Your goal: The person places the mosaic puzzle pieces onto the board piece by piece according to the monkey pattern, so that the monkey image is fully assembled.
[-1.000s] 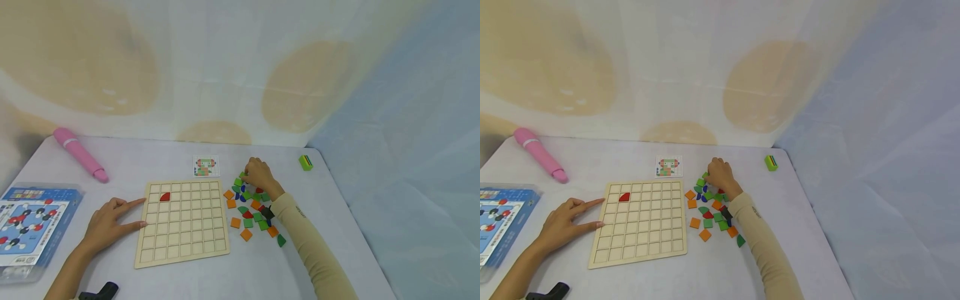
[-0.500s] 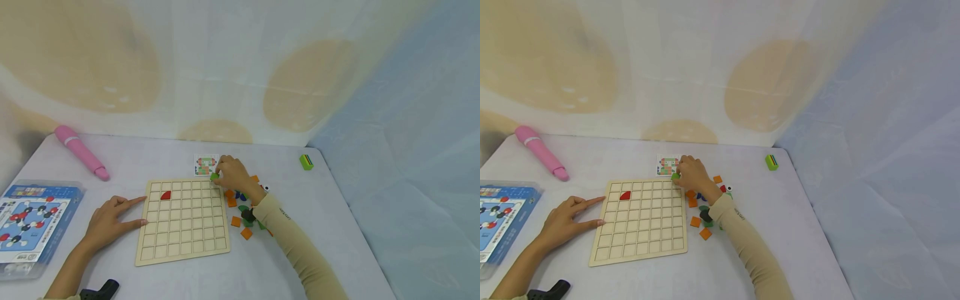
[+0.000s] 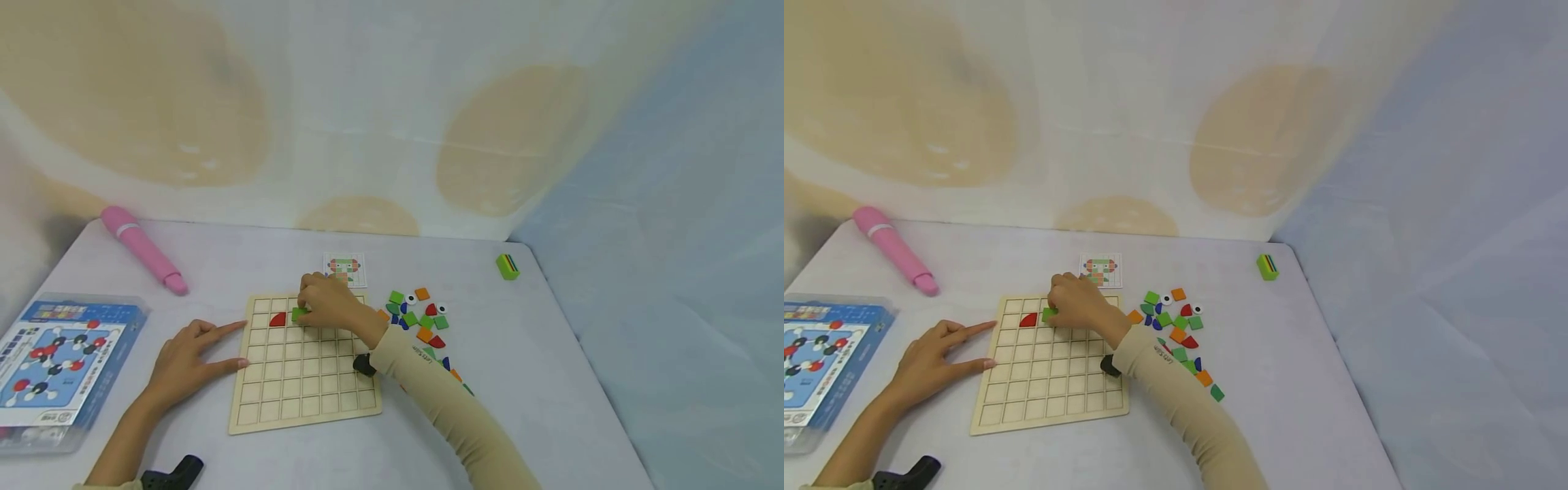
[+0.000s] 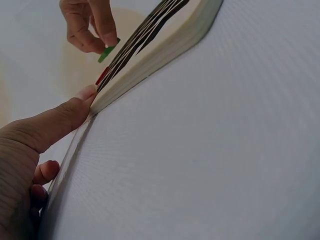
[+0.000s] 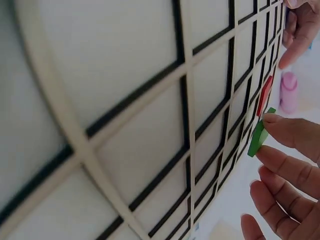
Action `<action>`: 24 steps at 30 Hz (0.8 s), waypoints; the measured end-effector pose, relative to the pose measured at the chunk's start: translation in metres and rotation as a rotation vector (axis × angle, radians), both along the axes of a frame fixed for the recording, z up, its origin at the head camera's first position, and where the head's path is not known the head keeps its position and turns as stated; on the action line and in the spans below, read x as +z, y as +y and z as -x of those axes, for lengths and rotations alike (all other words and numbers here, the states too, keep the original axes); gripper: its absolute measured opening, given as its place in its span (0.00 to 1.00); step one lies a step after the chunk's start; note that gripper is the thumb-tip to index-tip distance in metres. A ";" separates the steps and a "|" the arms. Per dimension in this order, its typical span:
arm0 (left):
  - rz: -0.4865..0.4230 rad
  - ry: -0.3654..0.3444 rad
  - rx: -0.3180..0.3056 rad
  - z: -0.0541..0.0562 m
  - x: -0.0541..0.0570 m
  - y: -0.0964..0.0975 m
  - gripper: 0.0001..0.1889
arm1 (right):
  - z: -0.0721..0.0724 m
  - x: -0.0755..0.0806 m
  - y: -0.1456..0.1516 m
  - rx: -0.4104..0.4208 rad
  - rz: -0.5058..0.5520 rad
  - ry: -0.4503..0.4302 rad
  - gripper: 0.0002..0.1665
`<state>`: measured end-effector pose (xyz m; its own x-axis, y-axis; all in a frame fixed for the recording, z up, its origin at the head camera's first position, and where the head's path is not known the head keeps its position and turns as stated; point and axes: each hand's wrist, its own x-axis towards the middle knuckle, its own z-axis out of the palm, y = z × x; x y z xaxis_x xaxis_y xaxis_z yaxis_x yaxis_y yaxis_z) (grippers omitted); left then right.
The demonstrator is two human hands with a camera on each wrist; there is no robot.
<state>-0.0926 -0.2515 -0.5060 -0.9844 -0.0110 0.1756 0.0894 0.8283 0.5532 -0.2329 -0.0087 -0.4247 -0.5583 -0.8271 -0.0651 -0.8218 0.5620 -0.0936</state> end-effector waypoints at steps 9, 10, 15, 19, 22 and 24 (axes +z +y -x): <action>0.009 0.002 0.005 0.001 0.000 0.000 0.38 | -0.005 -0.005 -0.013 -0.038 -0.040 -0.038 0.10; 0.011 0.005 0.004 0.001 0.000 0.000 0.38 | -0.005 -0.005 -0.013 -0.046 -0.038 -0.039 0.09; 0.021 0.010 0.000 0.001 0.001 0.001 0.38 | -0.007 -0.006 -0.012 -0.086 -0.019 -0.051 0.10; 0.016 -0.008 0.009 0.001 -0.001 0.000 0.38 | -0.007 -0.008 -0.010 -0.093 -0.013 -0.067 0.13; 0.010 -0.018 0.009 0.001 -0.002 -0.001 0.39 | -0.007 -0.004 -0.002 -0.116 -0.013 -0.054 0.18; 0.019 -0.018 0.008 0.001 -0.003 -0.002 0.39 | -0.003 0.000 0.009 -0.144 -0.003 -0.030 0.21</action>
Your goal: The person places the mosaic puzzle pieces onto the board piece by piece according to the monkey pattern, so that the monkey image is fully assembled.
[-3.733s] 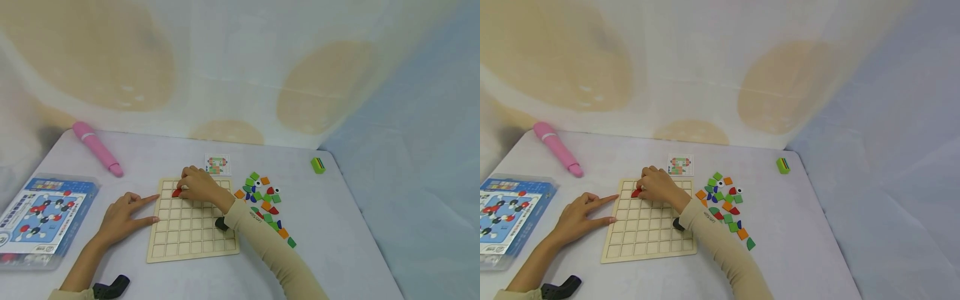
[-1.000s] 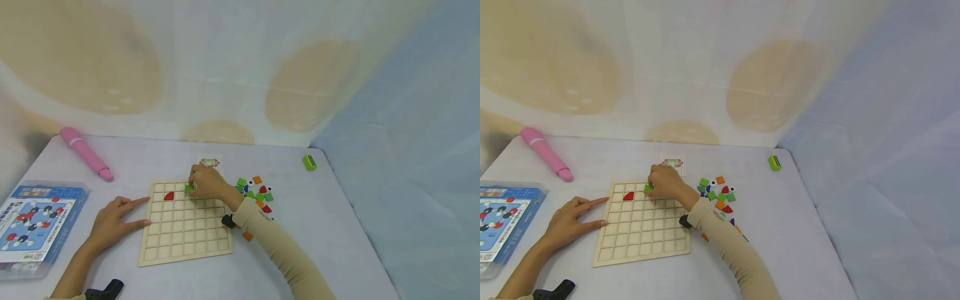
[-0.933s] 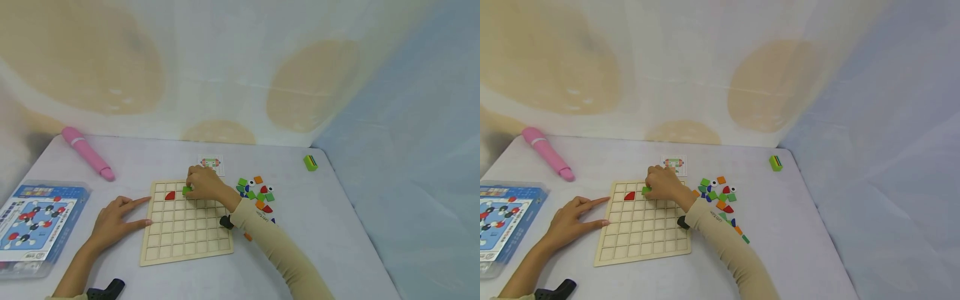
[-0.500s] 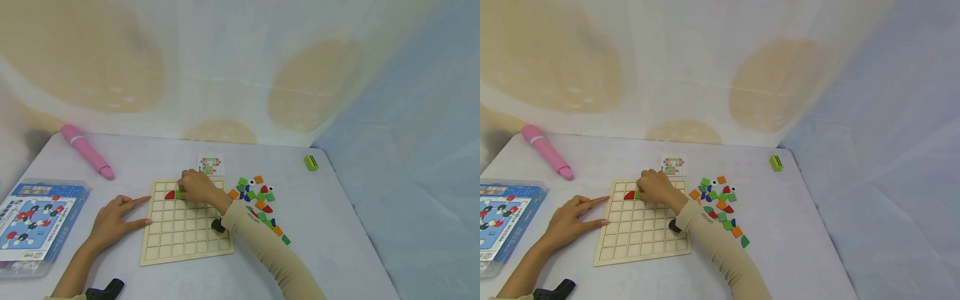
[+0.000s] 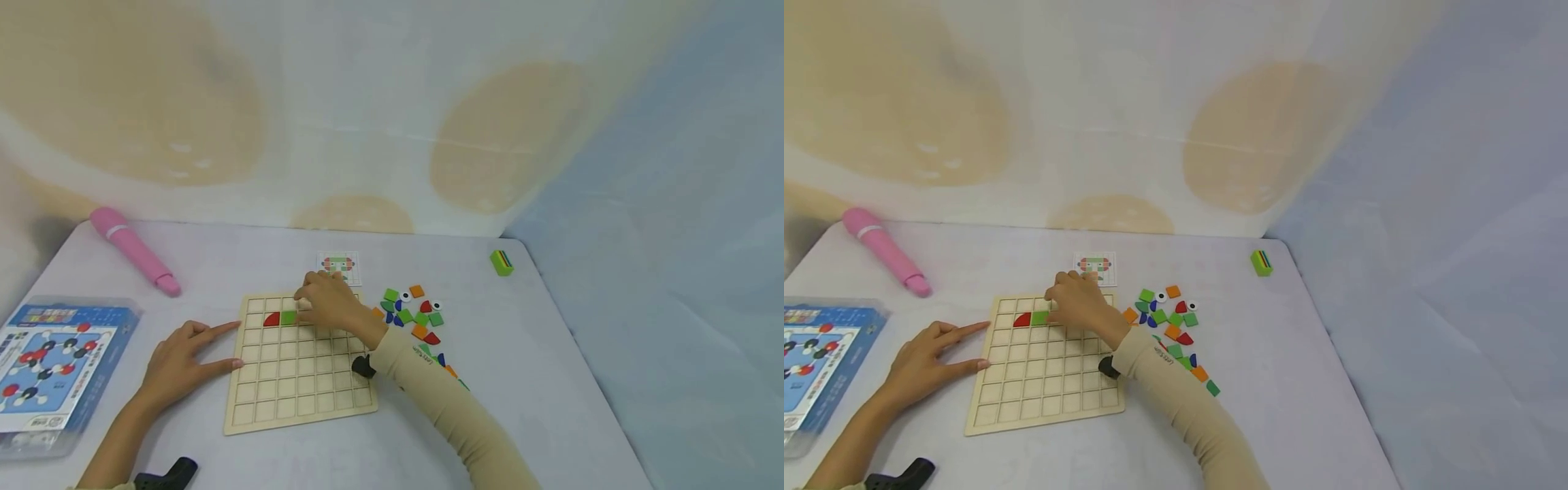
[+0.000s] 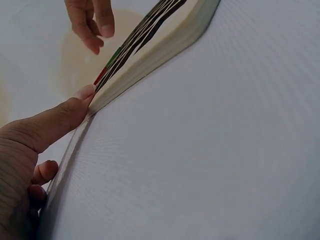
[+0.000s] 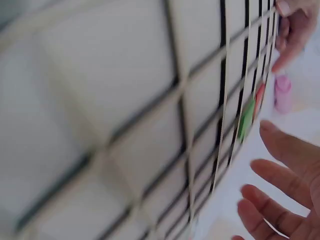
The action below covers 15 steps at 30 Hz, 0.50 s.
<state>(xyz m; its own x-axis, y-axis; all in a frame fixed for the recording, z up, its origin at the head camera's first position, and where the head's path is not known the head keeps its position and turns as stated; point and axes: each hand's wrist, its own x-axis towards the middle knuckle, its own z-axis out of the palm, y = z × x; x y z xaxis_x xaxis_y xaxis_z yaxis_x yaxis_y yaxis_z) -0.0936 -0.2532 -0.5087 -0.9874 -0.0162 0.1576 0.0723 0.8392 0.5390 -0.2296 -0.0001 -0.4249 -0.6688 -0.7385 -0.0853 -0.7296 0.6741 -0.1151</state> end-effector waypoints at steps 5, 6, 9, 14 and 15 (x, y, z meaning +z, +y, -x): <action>0.001 -0.005 -0.003 0.000 -0.001 -0.001 0.39 | 0.019 0.006 0.045 -0.115 0.062 0.064 0.18; -0.003 -0.006 -0.005 0.001 -0.001 0.000 0.39 | 0.022 0.006 0.056 -0.143 0.062 0.074 0.17; -0.003 0.004 -0.009 0.002 0.001 0.000 0.39 | 0.031 0.001 0.086 -0.221 0.032 0.111 0.16; 0.001 0.012 -0.018 0.003 0.002 0.002 0.39 | 0.038 -0.009 0.121 -0.308 -0.044 0.160 0.17; 0.002 0.010 -0.018 0.003 0.003 0.002 0.39 | 0.038 -0.010 0.125 -0.320 -0.042 0.156 0.17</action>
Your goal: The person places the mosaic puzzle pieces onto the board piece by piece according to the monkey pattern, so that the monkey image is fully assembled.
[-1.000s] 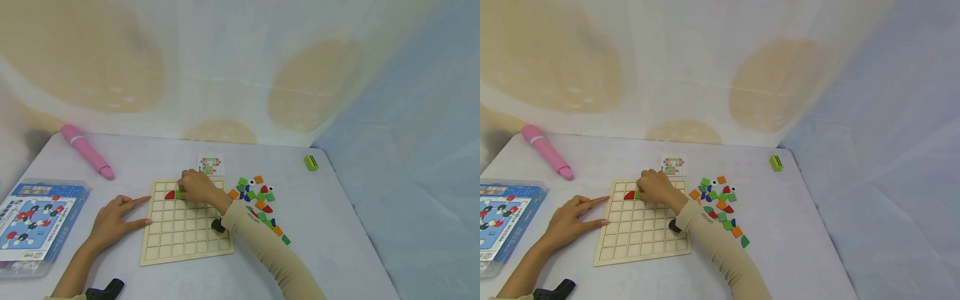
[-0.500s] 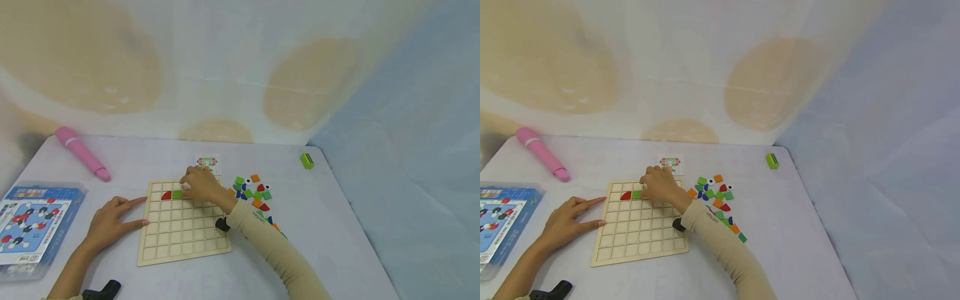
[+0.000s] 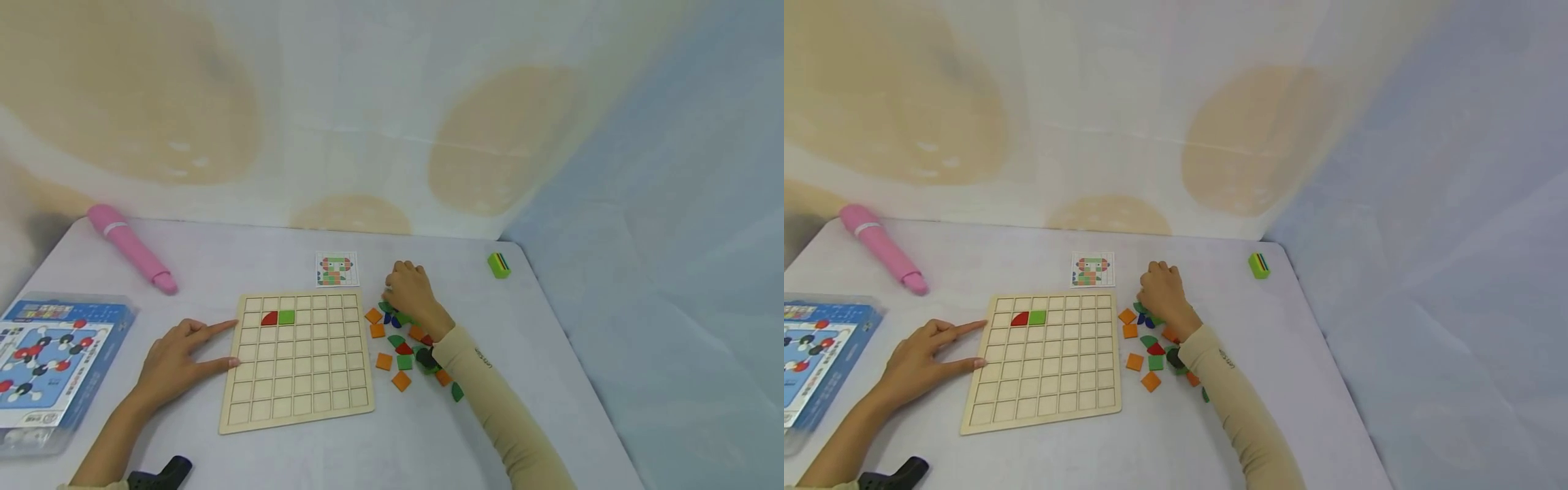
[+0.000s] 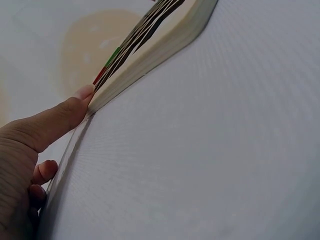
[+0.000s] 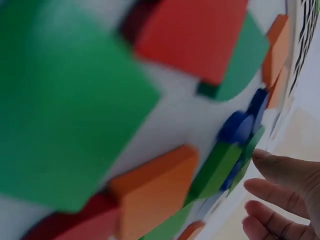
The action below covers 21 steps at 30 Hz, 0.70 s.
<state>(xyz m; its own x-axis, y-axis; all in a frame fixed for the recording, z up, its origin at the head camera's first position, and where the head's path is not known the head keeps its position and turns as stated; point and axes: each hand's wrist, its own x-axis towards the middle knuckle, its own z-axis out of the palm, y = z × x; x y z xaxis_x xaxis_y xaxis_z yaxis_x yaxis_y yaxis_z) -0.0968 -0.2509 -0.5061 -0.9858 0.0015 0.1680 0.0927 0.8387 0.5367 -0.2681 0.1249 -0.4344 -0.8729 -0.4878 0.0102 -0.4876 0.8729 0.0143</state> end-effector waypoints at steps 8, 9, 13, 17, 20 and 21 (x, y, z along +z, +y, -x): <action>0.001 -0.001 -0.002 0.000 0.001 0.000 0.39 | 0.002 -0.003 0.017 -0.032 0.076 -0.073 0.15; 0.000 -0.002 -0.002 0.000 0.001 0.000 0.39 | 0.003 -0.004 0.019 -0.032 0.086 -0.086 0.15; 0.001 0.001 -0.004 0.000 0.001 -0.001 0.39 | 0.006 -0.005 0.021 -0.027 0.110 -0.107 0.15; 0.000 0.002 -0.003 0.001 0.000 -0.001 0.39 | 0.007 -0.002 0.018 -0.003 0.128 -0.075 0.17; -0.003 -0.001 -0.004 0.000 0.000 -0.001 0.39 | 0.004 0.002 0.007 0.061 0.166 -0.055 0.17; -0.005 -0.003 -0.003 0.000 -0.001 -0.001 0.39 | 0.002 0.004 0.002 0.094 0.178 -0.055 0.16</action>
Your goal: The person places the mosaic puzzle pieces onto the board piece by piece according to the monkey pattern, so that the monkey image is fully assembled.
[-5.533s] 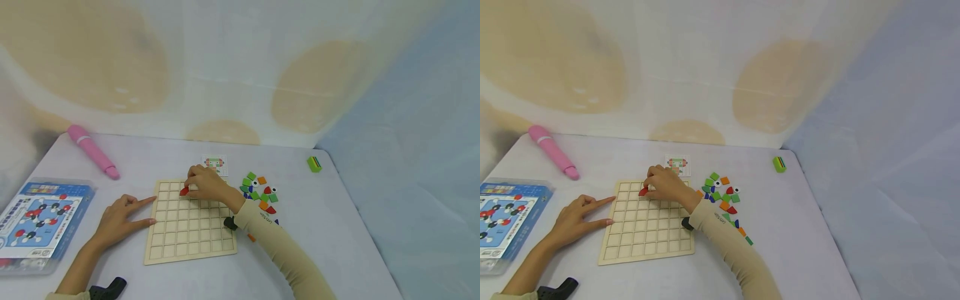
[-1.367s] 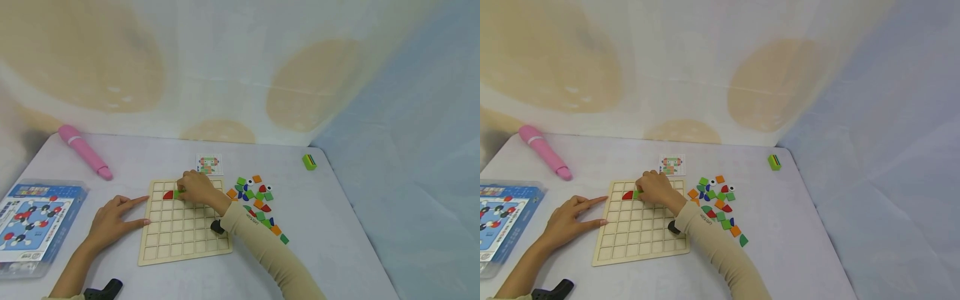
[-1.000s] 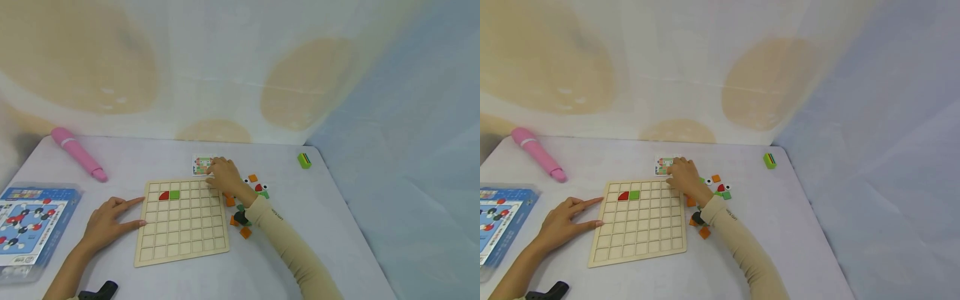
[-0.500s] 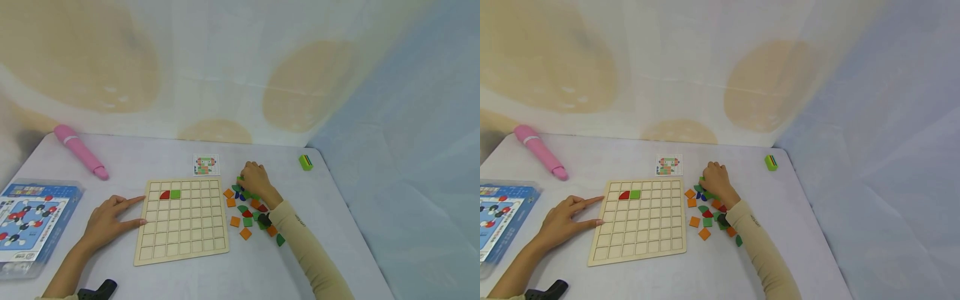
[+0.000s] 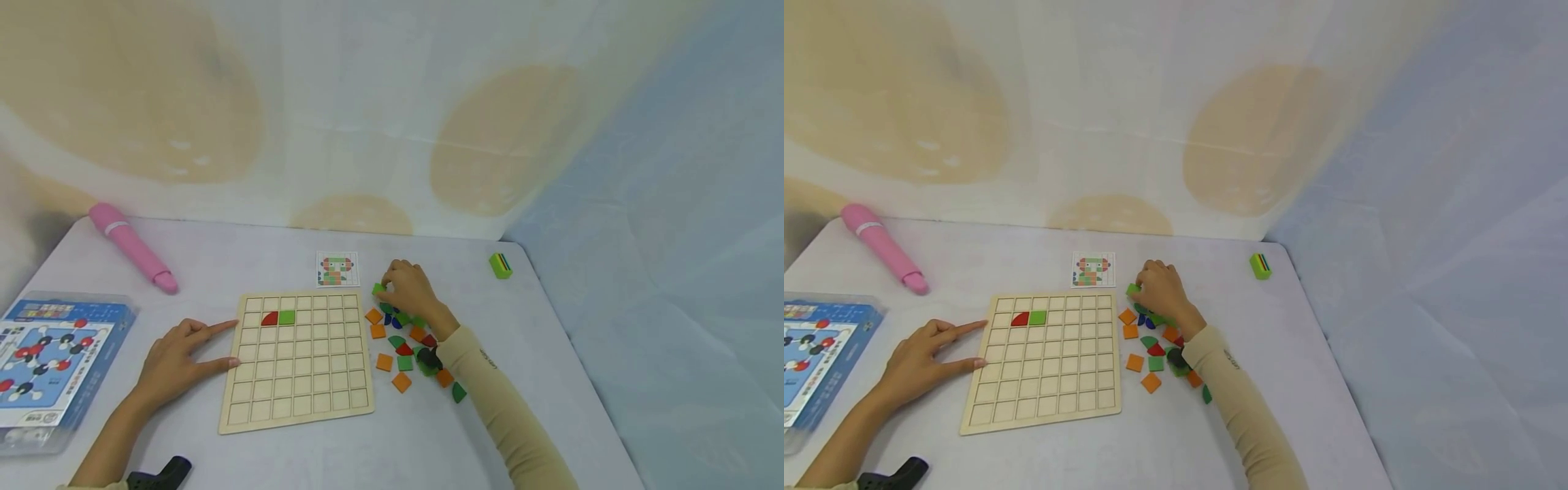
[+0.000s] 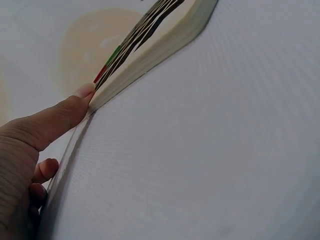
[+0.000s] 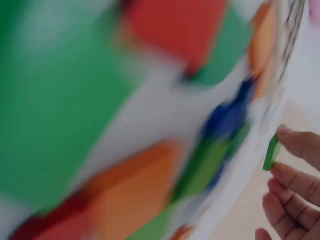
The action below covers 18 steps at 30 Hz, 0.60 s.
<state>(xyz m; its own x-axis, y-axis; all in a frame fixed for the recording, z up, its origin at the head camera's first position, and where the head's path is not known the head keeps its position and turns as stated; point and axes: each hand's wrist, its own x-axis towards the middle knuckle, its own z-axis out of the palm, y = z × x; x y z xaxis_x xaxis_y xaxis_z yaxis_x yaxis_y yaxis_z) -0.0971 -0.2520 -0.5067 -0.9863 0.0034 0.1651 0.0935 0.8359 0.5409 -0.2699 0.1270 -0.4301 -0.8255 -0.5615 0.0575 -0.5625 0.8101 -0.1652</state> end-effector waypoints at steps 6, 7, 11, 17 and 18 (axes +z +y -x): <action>-0.006 -0.009 0.010 -0.001 -0.002 -0.001 0.39 | -0.017 0.006 -0.046 0.225 -0.011 -0.008 0.16; -0.008 -0.007 0.010 0.000 -0.003 -0.001 0.39 | -0.019 0.006 -0.055 0.252 -0.024 -0.012 0.16; -0.015 0.004 0.000 0.001 -0.005 -0.001 0.39 | -0.028 0.003 -0.081 0.310 -0.076 -0.027 0.17; -0.009 -0.007 0.000 0.002 -0.002 -0.001 0.38 | -0.035 0.002 -0.104 0.319 -0.113 -0.026 0.17; -0.007 -0.006 0.000 0.002 -0.002 -0.001 0.38 | -0.035 0.002 -0.106 0.318 -0.117 -0.026 0.17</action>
<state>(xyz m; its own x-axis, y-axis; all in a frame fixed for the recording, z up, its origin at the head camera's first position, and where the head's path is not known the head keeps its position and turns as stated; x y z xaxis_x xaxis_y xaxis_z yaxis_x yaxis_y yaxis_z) -0.0987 -0.2529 -0.5084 -0.9873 0.0025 0.1591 0.0903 0.8321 0.5472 -0.2346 0.0212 -0.4282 -0.6085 -0.7925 -0.0416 -0.7868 0.6093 -0.0986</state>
